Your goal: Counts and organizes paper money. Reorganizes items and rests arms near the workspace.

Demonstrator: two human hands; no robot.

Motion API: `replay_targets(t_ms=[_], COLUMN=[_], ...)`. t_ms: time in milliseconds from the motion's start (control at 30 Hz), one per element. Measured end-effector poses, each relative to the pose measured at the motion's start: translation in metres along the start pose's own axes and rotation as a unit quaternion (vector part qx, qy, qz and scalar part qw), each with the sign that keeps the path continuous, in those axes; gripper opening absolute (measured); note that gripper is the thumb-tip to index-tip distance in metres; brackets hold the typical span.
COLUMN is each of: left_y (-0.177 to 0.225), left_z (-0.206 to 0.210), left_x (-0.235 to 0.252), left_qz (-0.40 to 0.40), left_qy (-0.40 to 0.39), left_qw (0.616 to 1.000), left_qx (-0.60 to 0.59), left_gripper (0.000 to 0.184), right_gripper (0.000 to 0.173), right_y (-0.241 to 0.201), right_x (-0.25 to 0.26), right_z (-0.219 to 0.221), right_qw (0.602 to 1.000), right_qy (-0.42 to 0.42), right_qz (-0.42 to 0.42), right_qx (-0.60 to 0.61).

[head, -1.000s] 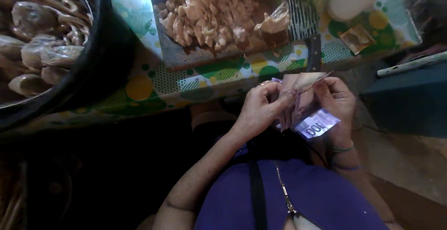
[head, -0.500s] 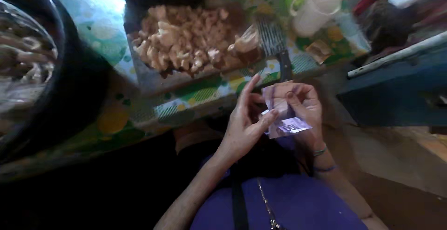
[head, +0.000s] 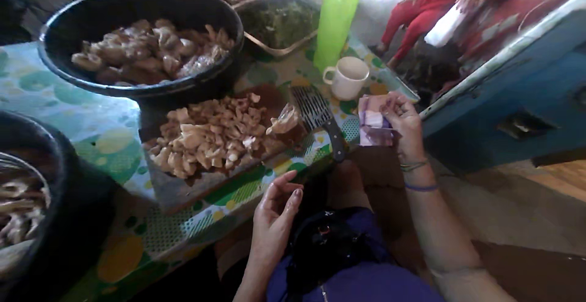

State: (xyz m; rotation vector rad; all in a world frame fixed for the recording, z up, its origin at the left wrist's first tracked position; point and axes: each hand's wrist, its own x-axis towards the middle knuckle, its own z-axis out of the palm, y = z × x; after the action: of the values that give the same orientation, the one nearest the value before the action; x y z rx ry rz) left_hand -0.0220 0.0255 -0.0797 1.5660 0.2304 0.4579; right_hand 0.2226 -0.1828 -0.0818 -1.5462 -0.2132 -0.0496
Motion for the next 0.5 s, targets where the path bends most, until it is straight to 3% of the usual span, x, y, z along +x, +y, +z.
replay_targets(t_ms=[233,367,500], left_y=[-0.002,-0.005,-0.006], left_z=[-0.002,0.001,0.003], left_x=[0.002,0.003,0.004], left_qz=[-0.012,-0.026,-0.037], left_qy=[0.008,-0.003,-0.009], left_qw=[1.000,1.000,0.999], left_qx=[0.005,0.003,0.024], left_gripper=[0.028,0.026,0.026], right_gripper=[0.050,0.035,0.026], right_y=[0.035,0.030,0.031], right_x=[0.034,0.053,0.075], right_z=[-0.002,-0.008,-0.012], right_qw=[0.984,0.960,0.944], right_qy=[0.028,0.013,0.009], right_qz=[0.053,0.058,0.010], right_qx=[-0.167,-0.273,-0.328])
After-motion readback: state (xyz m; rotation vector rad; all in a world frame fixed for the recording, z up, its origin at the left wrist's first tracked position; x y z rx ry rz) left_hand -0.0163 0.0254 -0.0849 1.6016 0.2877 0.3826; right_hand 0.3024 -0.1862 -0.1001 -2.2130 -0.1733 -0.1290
